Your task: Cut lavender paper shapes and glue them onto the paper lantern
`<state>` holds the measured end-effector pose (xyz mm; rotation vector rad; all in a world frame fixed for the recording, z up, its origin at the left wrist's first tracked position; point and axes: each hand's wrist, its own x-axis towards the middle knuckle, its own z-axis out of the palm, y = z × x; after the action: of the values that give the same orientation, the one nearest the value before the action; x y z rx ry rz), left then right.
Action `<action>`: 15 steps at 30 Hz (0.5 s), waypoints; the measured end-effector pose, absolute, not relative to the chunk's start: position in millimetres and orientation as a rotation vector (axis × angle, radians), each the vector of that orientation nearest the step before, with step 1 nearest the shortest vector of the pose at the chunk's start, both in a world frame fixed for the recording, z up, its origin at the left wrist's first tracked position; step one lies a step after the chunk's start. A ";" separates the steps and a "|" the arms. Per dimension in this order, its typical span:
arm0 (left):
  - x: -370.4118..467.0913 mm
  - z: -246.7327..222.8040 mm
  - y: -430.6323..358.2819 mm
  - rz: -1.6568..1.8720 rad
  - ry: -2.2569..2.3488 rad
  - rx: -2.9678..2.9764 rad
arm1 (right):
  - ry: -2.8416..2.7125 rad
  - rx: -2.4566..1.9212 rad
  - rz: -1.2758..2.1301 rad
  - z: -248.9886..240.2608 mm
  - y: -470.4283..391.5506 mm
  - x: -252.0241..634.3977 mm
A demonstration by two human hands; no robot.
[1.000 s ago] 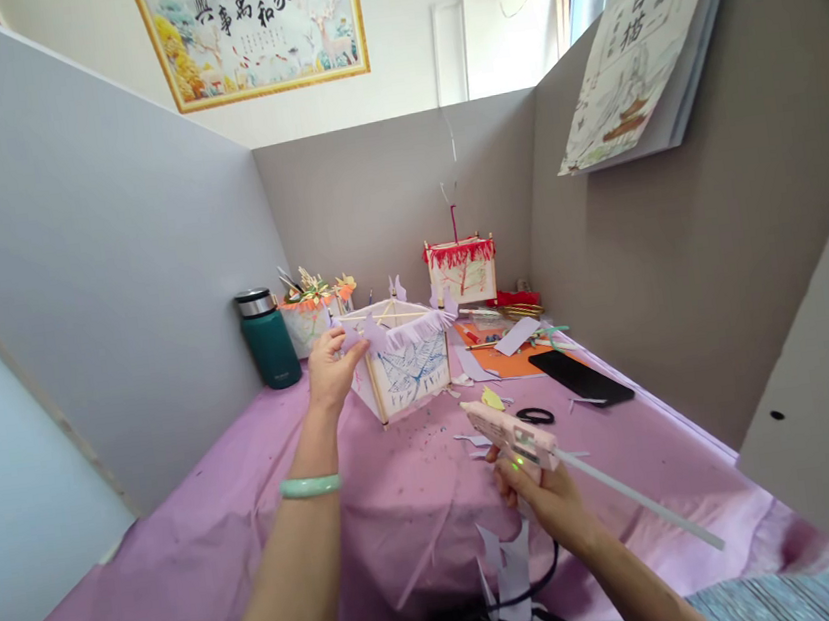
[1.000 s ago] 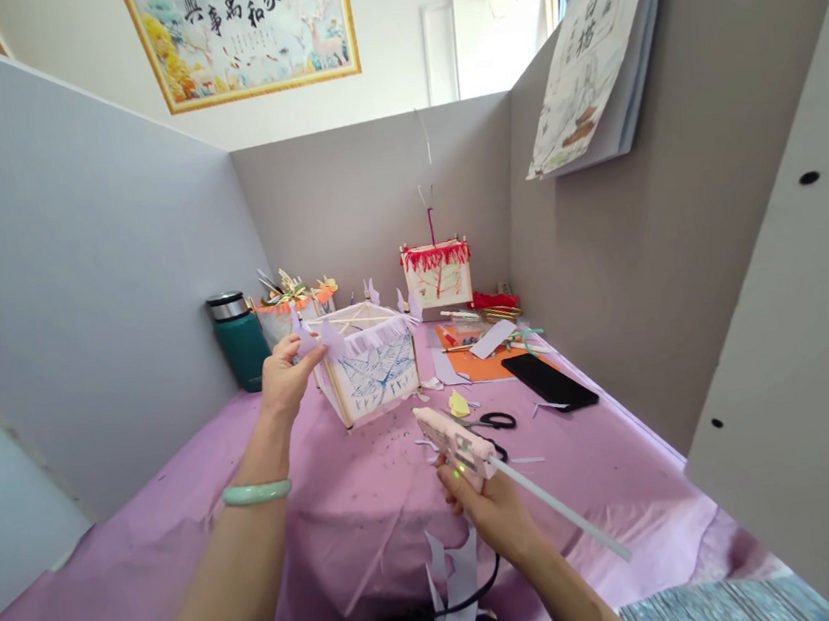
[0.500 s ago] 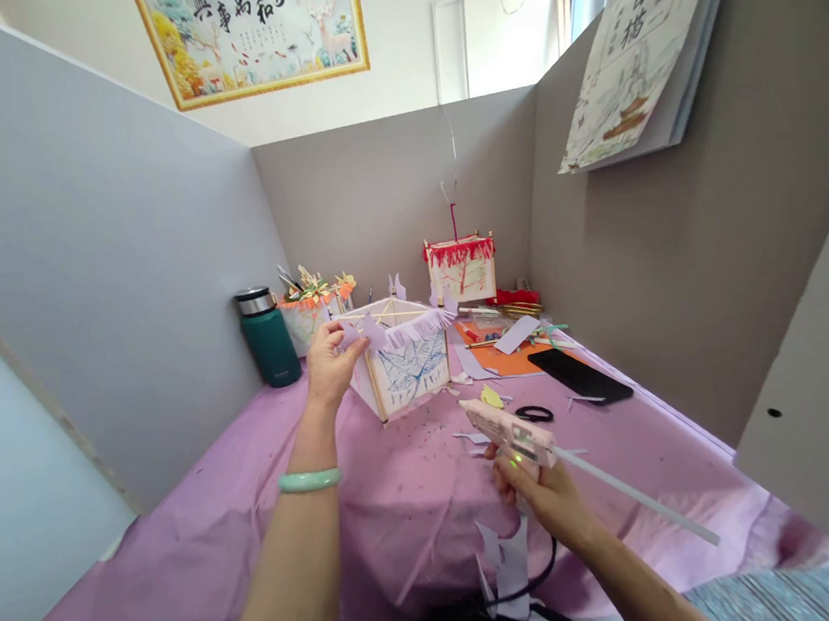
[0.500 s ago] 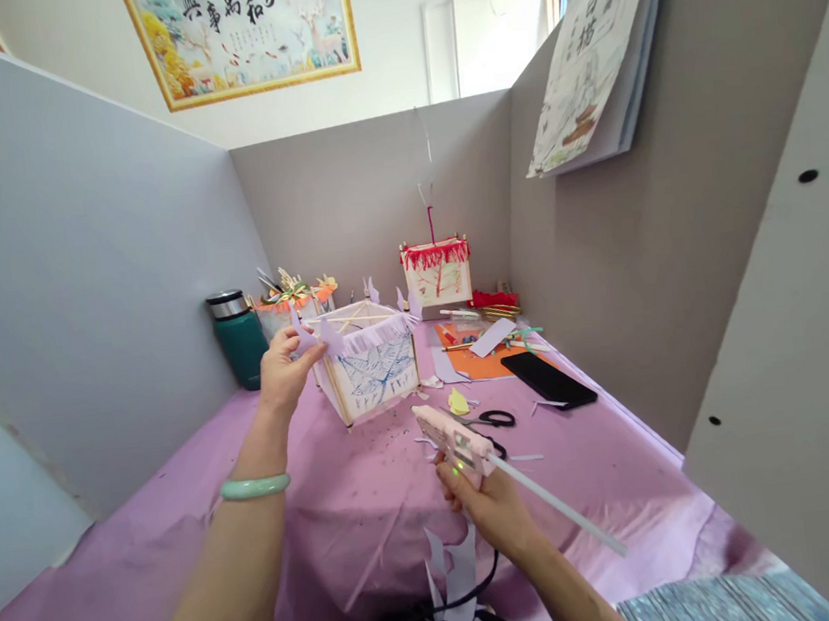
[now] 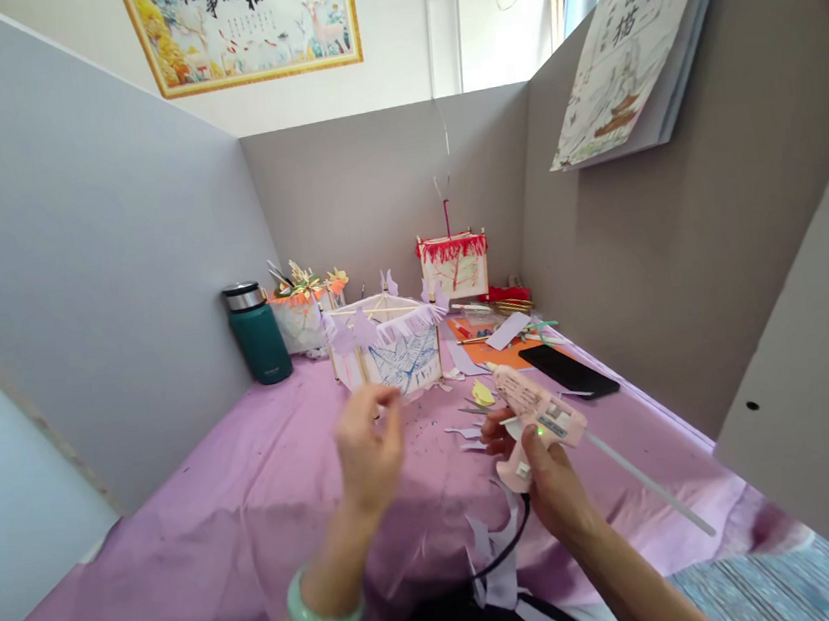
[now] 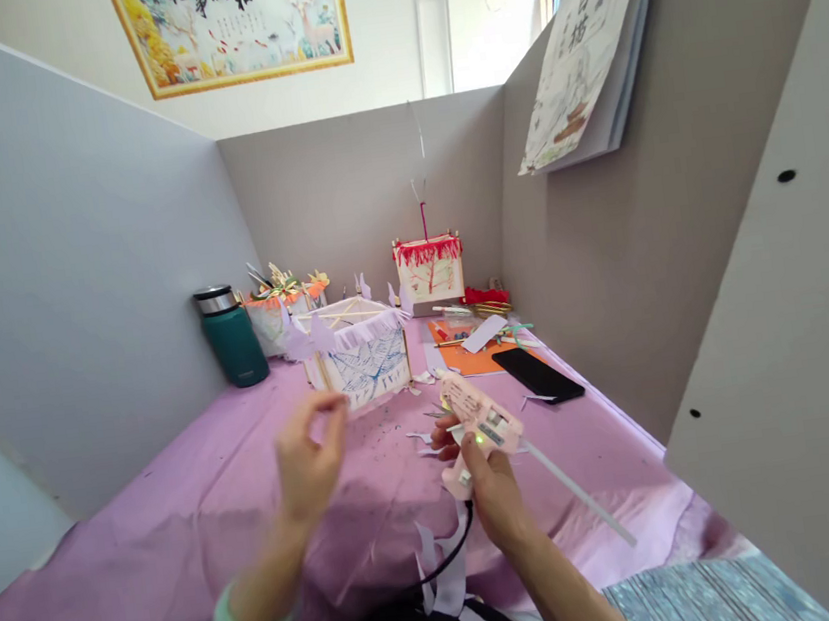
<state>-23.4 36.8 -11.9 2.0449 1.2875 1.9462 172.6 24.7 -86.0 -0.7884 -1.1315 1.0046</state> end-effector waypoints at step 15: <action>-77.9 -54.5 -12.4 1.501 1.230 1.605 | -1.819 -0.863 0.903 -49.8 5.2 117.9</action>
<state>-77.9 -12.4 -54.5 1.6048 1.2297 1.5015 117.9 5.2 -49.8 -0.8630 -1.8187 0.9031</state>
